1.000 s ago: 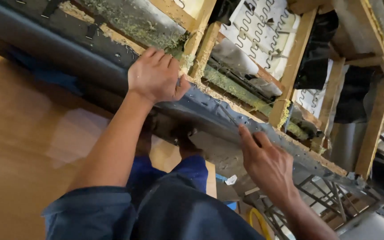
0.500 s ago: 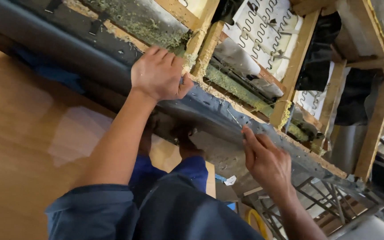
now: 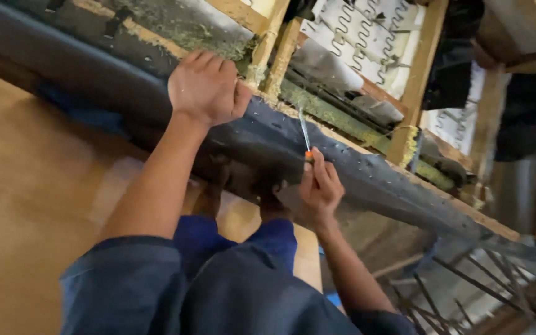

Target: Removing staples from a furniture frame using a prying tool to strip old upholstery.

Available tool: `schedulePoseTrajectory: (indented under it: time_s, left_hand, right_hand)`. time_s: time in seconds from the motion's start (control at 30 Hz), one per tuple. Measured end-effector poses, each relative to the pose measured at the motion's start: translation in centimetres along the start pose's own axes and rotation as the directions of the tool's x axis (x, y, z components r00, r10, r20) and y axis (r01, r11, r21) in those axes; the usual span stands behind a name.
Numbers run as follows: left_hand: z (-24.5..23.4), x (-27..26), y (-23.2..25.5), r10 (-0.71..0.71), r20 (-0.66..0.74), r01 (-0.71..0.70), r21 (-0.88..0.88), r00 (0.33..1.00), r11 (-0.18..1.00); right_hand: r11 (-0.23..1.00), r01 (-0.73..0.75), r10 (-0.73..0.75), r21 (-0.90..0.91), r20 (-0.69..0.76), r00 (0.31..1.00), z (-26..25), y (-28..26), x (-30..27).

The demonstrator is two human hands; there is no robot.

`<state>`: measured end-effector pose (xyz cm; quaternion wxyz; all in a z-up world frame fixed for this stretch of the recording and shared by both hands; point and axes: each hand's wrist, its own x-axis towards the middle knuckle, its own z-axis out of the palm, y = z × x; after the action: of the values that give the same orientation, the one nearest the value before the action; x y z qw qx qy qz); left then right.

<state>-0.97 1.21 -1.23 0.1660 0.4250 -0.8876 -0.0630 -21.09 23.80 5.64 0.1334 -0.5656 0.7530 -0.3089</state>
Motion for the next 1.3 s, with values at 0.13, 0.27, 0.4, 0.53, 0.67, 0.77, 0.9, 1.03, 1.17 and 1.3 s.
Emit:
schedulePoseTrajectory:
  time_s: [0.13,0.27,0.4,0.53,0.67,0.77,0.9,1.03,1.17,1.3]
  left_hand:
    - [0.5,-0.4,-0.5,0.007,-0.113,-0.016,-0.078,0.994,0.997]
    - [0.2,-0.4,-0.6,0.004,-0.117,-0.016,-0.094,0.993,0.995]
    - [-0.2,-0.1,-0.7,0.023,-0.088,-0.027,-0.042,0.996,0.999]
    - [0.0,0.0,-0.8,0.026,-0.029,-0.028,-0.049,0.999,0.998]
    - [-1.3,0.6,-0.6,-0.009,0.163,0.019,-0.062,0.987,0.998]
    - [-0.7,0.5,-0.9,-0.002,0.081,0.011,-0.115,0.997,0.993]
    - [-1.1,0.9,-0.8,0.014,-0.078,-0.023,-0.107,0.997,0.994]
    - [1.1,0.2,-0.1,-0.049,-0.132,0.024,-0.185,0.99,0.982]
    - [0.3,0.7,-0.2,-0.015,-0.168,-0.004,-0.111,0.986,0.994]
    - [-0.9,0.7,0.1,-0.035,0.206,0.046,-0.047,0.978,0.998]
  right_hand:
    - [0.694,-0.415,0.531,0.588,-0.029,0.847,2.6,-2.4,-1.2]
    - [0.843,-0.458,0.425,0.281,0.174,0.889,-2.9,-4.9,1.0]
    - [0.982,-0.007,0.069,-0.189,0.322,0.944,-6.5,-4.6,4.2]
    - [0.862,0.325,-0.08,-0.388,0.53,0.844,-8.1,-4.7,7.5]
    - [0.682,0.479,0.252,-0.552,0.793,0.555,-9.4,-8.3,13.2]
    - [0.683,0.563,0.2,-0.465,0.861,0.468,-9.6,-10.7,15.9]
    - [0.682,0.536,0.266,-0.497,0.852,0.451,-8.6,-11.8,16.2]
    - [0.811,0.278,0.105,-0.515,0.595,0.797,-8.0,-9.3,12.1]
    - [0.933,-0.011,0.186,-0.36,0.455,0.871,-6.9,-7.9,8.1]
    - [0.867,-0.463,0.404,0.184,0.284,0.87,-1.6,-3.3,1.2]
